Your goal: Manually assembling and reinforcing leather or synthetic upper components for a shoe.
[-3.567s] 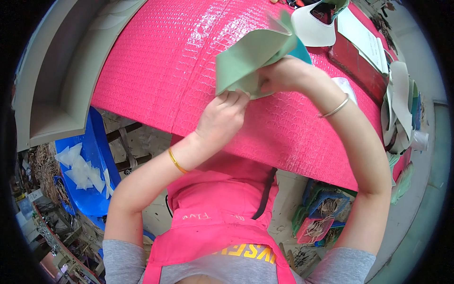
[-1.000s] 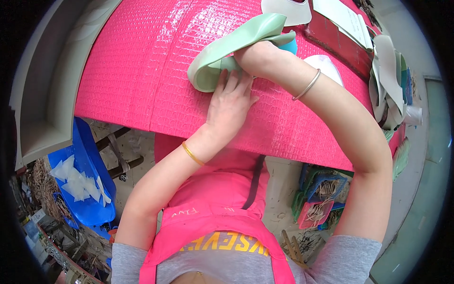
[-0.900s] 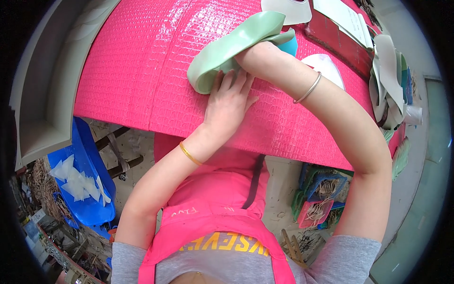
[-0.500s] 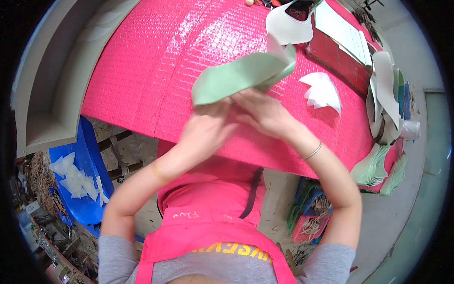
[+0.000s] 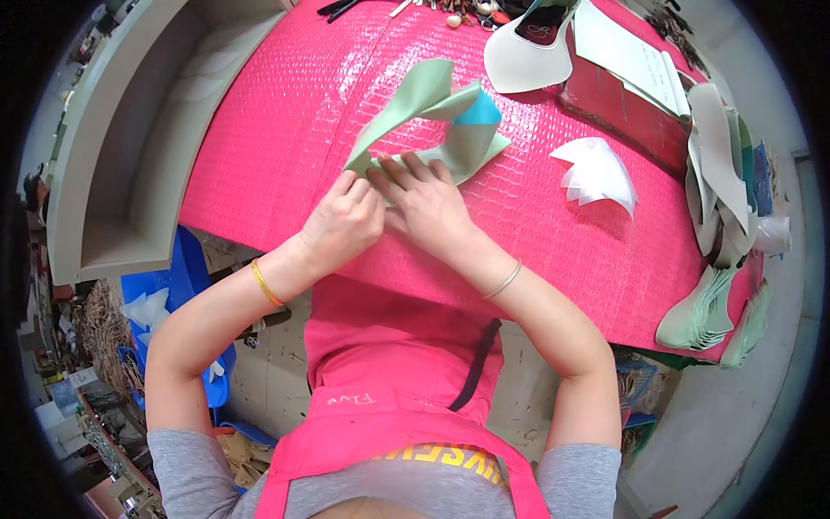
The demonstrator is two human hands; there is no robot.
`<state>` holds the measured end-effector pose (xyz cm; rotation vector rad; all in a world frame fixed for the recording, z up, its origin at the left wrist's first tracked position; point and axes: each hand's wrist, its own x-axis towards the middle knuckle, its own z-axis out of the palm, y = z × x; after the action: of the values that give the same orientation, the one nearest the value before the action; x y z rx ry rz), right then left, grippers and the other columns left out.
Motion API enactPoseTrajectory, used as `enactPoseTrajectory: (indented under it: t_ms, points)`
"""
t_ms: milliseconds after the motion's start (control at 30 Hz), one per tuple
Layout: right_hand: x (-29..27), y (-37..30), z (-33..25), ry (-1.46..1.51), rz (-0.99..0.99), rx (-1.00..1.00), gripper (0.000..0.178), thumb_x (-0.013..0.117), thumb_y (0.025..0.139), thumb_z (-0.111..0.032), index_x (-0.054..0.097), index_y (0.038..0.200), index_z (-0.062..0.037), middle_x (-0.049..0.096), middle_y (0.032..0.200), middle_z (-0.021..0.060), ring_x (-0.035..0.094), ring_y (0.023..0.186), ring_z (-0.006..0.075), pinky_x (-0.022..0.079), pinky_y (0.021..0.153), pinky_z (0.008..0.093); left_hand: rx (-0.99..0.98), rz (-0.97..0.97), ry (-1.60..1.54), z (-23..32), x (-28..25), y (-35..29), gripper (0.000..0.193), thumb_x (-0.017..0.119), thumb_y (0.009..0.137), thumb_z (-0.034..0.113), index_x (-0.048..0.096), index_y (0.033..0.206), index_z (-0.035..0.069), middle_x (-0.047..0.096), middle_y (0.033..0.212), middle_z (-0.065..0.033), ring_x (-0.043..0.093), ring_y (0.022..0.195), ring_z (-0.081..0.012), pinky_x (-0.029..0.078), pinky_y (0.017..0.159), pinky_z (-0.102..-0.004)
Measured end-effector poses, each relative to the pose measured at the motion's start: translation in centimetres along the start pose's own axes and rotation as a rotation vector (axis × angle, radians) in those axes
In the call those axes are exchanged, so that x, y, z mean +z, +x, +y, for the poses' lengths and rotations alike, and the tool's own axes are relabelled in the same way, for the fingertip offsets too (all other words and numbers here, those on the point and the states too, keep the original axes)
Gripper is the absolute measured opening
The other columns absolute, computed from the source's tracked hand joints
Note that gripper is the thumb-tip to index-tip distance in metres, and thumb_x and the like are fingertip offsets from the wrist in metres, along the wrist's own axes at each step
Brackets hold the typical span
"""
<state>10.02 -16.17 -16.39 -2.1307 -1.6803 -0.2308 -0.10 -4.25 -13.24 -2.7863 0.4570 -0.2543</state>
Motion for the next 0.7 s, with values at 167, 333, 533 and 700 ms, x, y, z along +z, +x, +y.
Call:
enactPoseTrajectory:
  t_ms: [167, 333, 533, 700]
  points:
    - [-6.3, 0.2, 0.8, -0.325, -0.487, -0.186, 0.023, 0.053, 0.066, -0.009, 0.057, 0.088, -0.0029, 0.058, 0.091, 0.0090, 0.050, 0.102, 0.0216, 0.035, 0.091, 0.0352, -0.068, 0.242, -0.168, 0.3, -0.2, -1.6, 0.022, 0.049, 0.066, 0.007, 0.053, 0.084, -0.005, 0.055, 0.083, -0.0152, 0.054, 0.091, -0.0253, 0.038, 0.092, -0.0370]
    - [-10.3, -1.7, -1.0, -0.915, -1.030, -0.408, 0.035, 0.051, 0.067, -0.016, 0.059, 0.096, 0.0026, 0.059, 0.097, 0.0103, 0.048, 0.103, 0.0233, 0.029, 0.095, 0.0326, -0.028, 0.193, -0.379, 6.5, -0.7, -0.4, 0.032, 0.050, 0.066, 0.010, 0.053, 0.093, -0.007, 0.055, 0.095, -0.0176, 0.052, 0.094, -0.0271, 0.043, 0.084, -0.0362]
    - [-8.9, -5.5, -0.3, -0.694, -0.779, -0.287, 0.016, 0.052, 0.066, -0.016, 0.066, 0.066, -0.0076, 0.061, 0.066, 0.0051, 0.053, 0.077, 0.0170, 0.030, 0.090, 0.0302, -0.204, 0.312, -0.677, 5.5, 1.8, -1.2, 0.033, 0.057, 0.070, 0.009, 0.053, 0.100, -0.004, 0.052, 0.106, -0.0142, 0.050, 0.099, -0.0254, 0.043, 0.084, -0.0311]
    - [-9.4, -4.2, -1.4, -0.746, -1.005, -0.176, 0.035, 0.046, 0.072, -0.014, 0.056, 0.101, 0.0032, 0.056, 0.105, 0.0130, 0.048, 0.103, 0.0206, 0.024, 0.099, 0.0341, -0.203, 0.229, -0.710, 6.0, 1.5, -0.7, 0.044, 0.061, 0.069, 0.019, 0.051, 0.108, 0.002, 0.047, 0.117, -0.0102, 0.047, 0.092, -0.0222, 0.040, 0.081, -0.0306]
